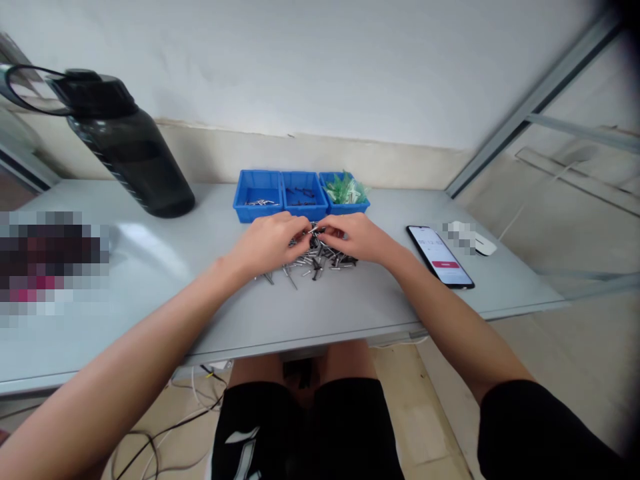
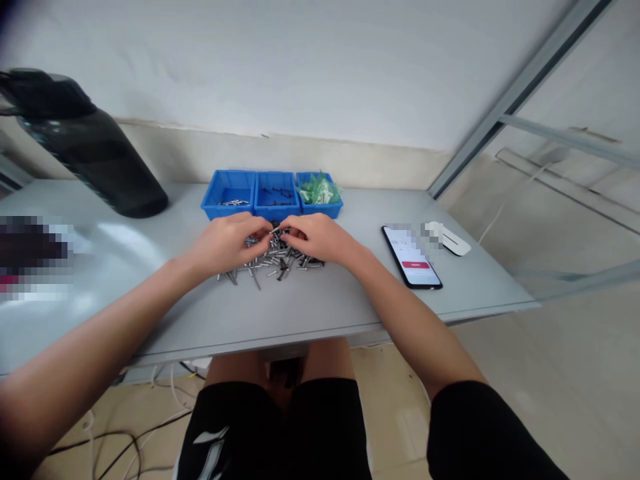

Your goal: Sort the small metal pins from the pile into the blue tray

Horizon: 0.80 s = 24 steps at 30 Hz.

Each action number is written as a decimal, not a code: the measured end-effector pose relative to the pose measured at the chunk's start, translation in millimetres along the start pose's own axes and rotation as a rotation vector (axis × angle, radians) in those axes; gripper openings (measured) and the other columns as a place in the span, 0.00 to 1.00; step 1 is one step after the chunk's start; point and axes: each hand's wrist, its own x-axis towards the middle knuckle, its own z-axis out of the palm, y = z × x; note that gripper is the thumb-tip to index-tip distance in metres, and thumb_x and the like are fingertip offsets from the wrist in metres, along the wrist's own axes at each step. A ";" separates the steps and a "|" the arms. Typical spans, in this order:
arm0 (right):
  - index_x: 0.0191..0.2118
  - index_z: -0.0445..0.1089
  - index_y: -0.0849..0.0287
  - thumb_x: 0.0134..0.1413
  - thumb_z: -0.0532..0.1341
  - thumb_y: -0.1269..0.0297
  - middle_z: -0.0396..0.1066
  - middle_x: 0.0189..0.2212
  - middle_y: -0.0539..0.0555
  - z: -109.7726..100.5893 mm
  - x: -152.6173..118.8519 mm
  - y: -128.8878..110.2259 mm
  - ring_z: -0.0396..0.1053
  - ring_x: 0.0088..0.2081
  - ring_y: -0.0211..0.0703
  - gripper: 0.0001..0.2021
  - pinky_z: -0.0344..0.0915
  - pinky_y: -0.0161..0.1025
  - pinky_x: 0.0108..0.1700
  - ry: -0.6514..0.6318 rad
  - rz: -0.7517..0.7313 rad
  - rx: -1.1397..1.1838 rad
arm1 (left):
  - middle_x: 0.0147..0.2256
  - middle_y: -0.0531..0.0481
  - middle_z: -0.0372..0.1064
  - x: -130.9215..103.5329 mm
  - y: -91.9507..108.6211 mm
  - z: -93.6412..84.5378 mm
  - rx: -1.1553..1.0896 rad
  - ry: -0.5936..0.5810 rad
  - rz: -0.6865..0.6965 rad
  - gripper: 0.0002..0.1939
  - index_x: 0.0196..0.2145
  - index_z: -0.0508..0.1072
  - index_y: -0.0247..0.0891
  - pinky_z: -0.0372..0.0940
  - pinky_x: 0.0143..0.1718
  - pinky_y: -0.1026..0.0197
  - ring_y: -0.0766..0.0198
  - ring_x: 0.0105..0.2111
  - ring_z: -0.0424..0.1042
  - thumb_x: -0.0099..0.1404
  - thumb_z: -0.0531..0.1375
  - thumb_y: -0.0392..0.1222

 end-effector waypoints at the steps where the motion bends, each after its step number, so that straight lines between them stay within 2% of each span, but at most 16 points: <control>1: 0.46 0.73 0.58 0.62 0.56 0.58 0.76 0.31 0.51 -0.1 0.0 0.0 0.70 0.33 0.39 0.13 0.59 0.35 0.37 0.005 0.003 0.008 | 0.31 0.49 0.73 0.5 -0.5 0.3 0.019 -0.004 0.004 0.10 0.37 0.73 0.38 0.63 0.33 0.61 0.60 0.34 0.72 0.67 0.53 0.42; 4: 0.44 0.73 0.58 0.63 0.55 0.56 0.76 0.31 0.51 0.0 0.3 0.3 0.70 0.32 0.39 0.14 0.58 0.35 0.36 0.024 -0.001 0.002 | 0.31 0.49 0.72 1.7 -2.0 1.1 0.047 -0.015 0.023 0.09 0.36 0.73 0.38 0.61 0.32 0.61 0.60 0.34 0.72 0.67 0.54 0.41; 10: 0.40 0.73 0.58 0.65 0.51 0.60 0.75 0.31 0.52 1.6 0.2 0.4 0.68 0.31 0.38 0.14 0.56 0.35 0.36 -0.012 -0.056 -0.066 | 0.34 0.48 0.73 0.8 -2.6 1.5 0.058 -0.039 0.051 0.10 0.38 0.73 0.38 0.62 0.33 0.61 0.59 0.38 0.72 0.67 0.53 0.41; 17: 0.42 0.72 0.57 0.66 0.50 0.60 0.75 0.34 0.52 2.6 1.2 -0.1 0.68 0.34 0.39 0.14 0.57 0.35 0.37 -0.076 -0.047 -0.047 | 0.35 0.47 0.73 -0.1 -3.3 3.1 0.068 -0.032 0.078 0.11 0.41 0.73 0.37 0.63 0.32 0.62 0.60 0.37 0.72 0.68 0.52 0.42; 24: 0.41 0.72 0.58 0.67 0.49 0.61 0.75 0.34 0.53 1.3 1.6 2.2 0.69 0.34 0.39 0.15 0.58 0.36 0.38 -0.040 -0.018 -0.064 | 0.33 0.48 0.73 -0.2 -4.0 2.2 0.095 -0.015 0.015 0.13 0.38 0.74 0.38 0.62 0.31 0.61 0.58 0.37 0.73 0.70 0.52 0.44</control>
